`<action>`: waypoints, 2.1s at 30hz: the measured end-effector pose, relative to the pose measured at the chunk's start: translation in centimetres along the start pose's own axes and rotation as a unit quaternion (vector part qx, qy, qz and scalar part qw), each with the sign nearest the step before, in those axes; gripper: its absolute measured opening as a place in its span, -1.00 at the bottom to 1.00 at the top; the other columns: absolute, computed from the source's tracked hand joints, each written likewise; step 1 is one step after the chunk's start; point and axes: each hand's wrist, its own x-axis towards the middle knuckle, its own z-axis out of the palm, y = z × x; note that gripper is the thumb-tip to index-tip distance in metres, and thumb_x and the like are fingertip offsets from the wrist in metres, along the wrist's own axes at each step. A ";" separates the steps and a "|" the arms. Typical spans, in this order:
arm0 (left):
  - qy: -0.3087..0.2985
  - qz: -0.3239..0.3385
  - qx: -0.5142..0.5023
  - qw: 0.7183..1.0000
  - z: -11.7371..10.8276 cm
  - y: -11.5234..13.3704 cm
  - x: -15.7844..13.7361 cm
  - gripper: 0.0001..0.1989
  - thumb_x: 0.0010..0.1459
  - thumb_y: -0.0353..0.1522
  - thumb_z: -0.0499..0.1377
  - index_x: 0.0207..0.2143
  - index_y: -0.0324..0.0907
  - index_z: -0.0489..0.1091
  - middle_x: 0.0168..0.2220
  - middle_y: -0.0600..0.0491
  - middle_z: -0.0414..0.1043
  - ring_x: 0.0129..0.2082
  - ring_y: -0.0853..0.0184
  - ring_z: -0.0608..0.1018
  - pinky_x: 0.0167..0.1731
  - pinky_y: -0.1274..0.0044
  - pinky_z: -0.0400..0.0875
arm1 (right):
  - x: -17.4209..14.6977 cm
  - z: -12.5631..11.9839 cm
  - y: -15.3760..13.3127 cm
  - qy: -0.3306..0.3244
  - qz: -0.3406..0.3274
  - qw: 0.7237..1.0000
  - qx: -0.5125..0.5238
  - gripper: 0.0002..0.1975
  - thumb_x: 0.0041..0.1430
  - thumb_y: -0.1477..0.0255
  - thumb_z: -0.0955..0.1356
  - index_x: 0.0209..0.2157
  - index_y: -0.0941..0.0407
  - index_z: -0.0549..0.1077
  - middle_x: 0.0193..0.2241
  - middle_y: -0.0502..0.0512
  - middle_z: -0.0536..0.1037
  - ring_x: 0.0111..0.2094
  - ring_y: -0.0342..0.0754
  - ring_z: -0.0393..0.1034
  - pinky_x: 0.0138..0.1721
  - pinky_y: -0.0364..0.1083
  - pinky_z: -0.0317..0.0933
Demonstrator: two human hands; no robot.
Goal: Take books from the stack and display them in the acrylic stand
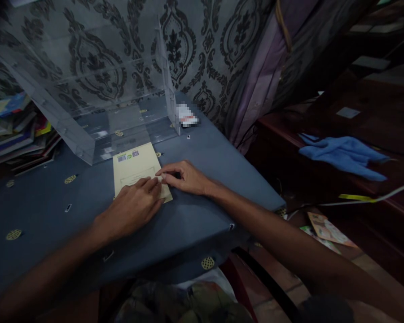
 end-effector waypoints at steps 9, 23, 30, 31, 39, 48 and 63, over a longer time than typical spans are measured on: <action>0.021 0.008 -0.003 1.000 0.2 -0.2 -0.2 -0.62 0.43 -0.32 -0.10 0.14 -0.30 0.32 0.05 -0.22 0.41 0.06 0.04 0.45 -0.16 0.33 0.49 | 0.1 -0.1 -0.4 -0.007 -0.009 1.000 -0.002 -0.71 0.24 0.36 0.29 -0.20 0.16 0.63 -0.43 0.03 0.64 -0.44 -0.12 0.45 -0.39 -0.16 0.28; 0.040 0.019 0.018 0.999 0.3 -0.3 -0.2 -0.63 0.43 -0.34 -0.09 0.08 -0.33 0.38 0.01 -0.21 0.45 0.00 0.07 0.49 -0.22 0.34 0.51 | 0.0 -0.1 -0.3 -0.010 -0.031 0.999 0.015 -0.70 0.27 0.33 0.29 -0.24 0.18 0.62 -0.52 0.00 0.58 -0.56 -0.20 0.37 -0.49 -0.21 0.21; 0.035 0.017 0.012 0.999 0.3 -0.3 -0.2 -0.66 0.44 -0.34 -0.09 0.05 -0.29 0.40 0.02 -0.20 0.44 0.00 0.07 0.49 -0.21 0.36 0.49 | 0.0 -0.1 -0.3 -0.013 -0.028 0.999 0.018 -0.67 0.29 0.28 0.28 -0.27 0.18 0.62 -0.53 0.00 0.58 -0.59 -0.21 0.36 -0.52 -0.21 0.20; 0.028 0.014 0.011 0.999 0.2 -0.3 -0.2 -0.66 0.44 -0.34 -0.08 0.05 -0.29 0.39 0.02 -0.20 0.44 0.00 0.07 0.49 -0.21 0.36 0.49 | 0.0 -0.1 -0.3 -0.016 -0.027 0.999 0.022 -0.67 0.30 0.28 0.28 -0.28 0.18 0.61 -0.53 0.01 0.57 -0.59 -0.22 0.35 -0.52 -0.21 0.20; 0.025 0.004 0.012 1.000 0.3 0.2 -0.1 -0.63 0.43 -0.33 -0.07 0.12 -0.32 0.33 0.05 -0.22 0.42 0.04 0.04 0.47 -0.18 0.32 0.52 | 0.0 -0.1 -0.4 -0.030 -0.033 0.999 0.018 -0.63 0.31 0.23 0.27 -0.35 0.19 0.59 -0.55 0.00 0.50 -0.54 -0.20 0.29 -0.48 -0.19 0.16; 0.048 -0.007 0.011 0.999 1.4 0.5 0.2 -0.58 0.40 -0.28 0.04 0.20 -0.34 0.26 0.09 -0.27 0.41 0.14 -0.03 0.42 -0.13 0.24 0.54 | 0.1 -0.1 -0.7 -0.040 -0.012 0.999 0.034 -0.61 0.29 0.20 0.28 -0.40 0.20 0.57 -0.58 0.00 0.48 -0.58 -0.19 0.27 -0.53 -0.19 0.15; 0.090 0.003 -0.008 0.996 1.3 -1.9 0.9 -0.68 0.44 -0.34 -0.07 0.01 -0.27 0.41 0.01 -0.15 0.48 0.04 0.12 0.48 -0.12 0.33 0.49 | 0.1 0.1 -0.1 -0.022 0.013 0.999 0.044 -0.65 0.26 0.22 0.32 -0.28 0.19 0.62 -0.50 0.07 0.59 -0.57 -0.18 0.36 -0.51 -0.19 0.26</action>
